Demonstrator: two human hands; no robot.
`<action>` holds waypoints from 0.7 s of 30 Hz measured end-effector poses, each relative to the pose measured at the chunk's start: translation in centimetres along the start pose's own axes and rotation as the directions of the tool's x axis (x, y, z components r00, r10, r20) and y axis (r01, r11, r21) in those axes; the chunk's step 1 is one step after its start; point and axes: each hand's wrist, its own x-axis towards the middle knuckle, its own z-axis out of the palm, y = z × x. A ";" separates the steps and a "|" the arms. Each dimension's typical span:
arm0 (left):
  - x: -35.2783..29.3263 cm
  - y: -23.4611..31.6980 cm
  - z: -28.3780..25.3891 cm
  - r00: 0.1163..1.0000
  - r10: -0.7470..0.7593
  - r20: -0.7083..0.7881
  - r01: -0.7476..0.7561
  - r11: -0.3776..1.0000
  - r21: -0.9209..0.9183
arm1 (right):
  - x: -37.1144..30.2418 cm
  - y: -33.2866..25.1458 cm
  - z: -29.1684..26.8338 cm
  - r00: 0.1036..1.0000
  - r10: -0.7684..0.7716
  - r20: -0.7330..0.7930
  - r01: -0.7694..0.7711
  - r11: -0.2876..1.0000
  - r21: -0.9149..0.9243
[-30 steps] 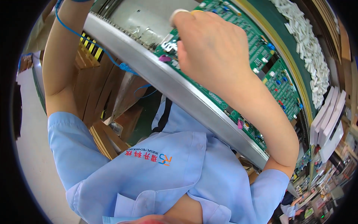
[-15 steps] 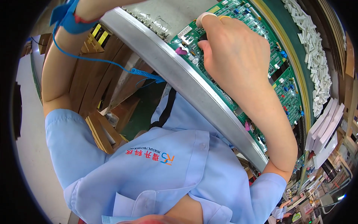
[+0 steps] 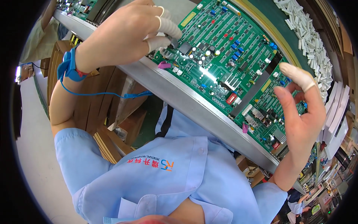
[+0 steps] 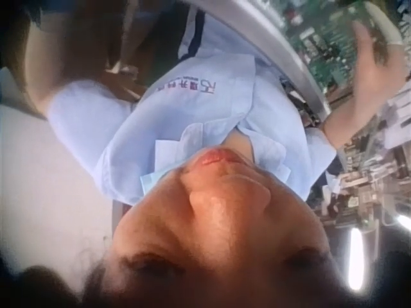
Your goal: Assembling electronic components like transformers and heat sinks onto printed circuit boards on an assembly line.
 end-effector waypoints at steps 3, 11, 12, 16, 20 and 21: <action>0.4 0.5 0.4 0.997 0.003 -0.075 -0.007 0.999 -0.054 | -0.8 1.5 0.0 0.996 0.088 -0.012 -0.087 0.994 0.060; 0.4 1.1 1.5 0.992 0.032 -0.119 -0.012 0.986 0.169 | -2.8 3.9 -0.4 0.984 0.172 -0.049 -0.165 0.979 0.120; 0.4 1.2 1.4 0.991 0.027 -0.130 -0.006 0.987 0.160 | -3.0 4.3 -0.4 0.985 0.160 -0.060 -0.153 0.983 0.104; 0.0 1.1 1.6 0.990 0.101 -0.102 -0.064 0.945 0.321 | -3.2 5.0 -0.1 0.985 0.153 -0.076 -0.146 0.985 0.089; 1.8 1.7 -1.1 0.994 0.024 0.103 -0.032 0.997 0.076 | -3.5 6.1 -0.8 0.978 0.186 -0.095 -0.186 0.983 0.007; 2.1 1.6 -1.3 0.983 -0.011 0.186 0.000 0.998 0.061 | -3.5 6.4 -0.8 0.981 0.169 -0.093 -0.166 0.985 0.039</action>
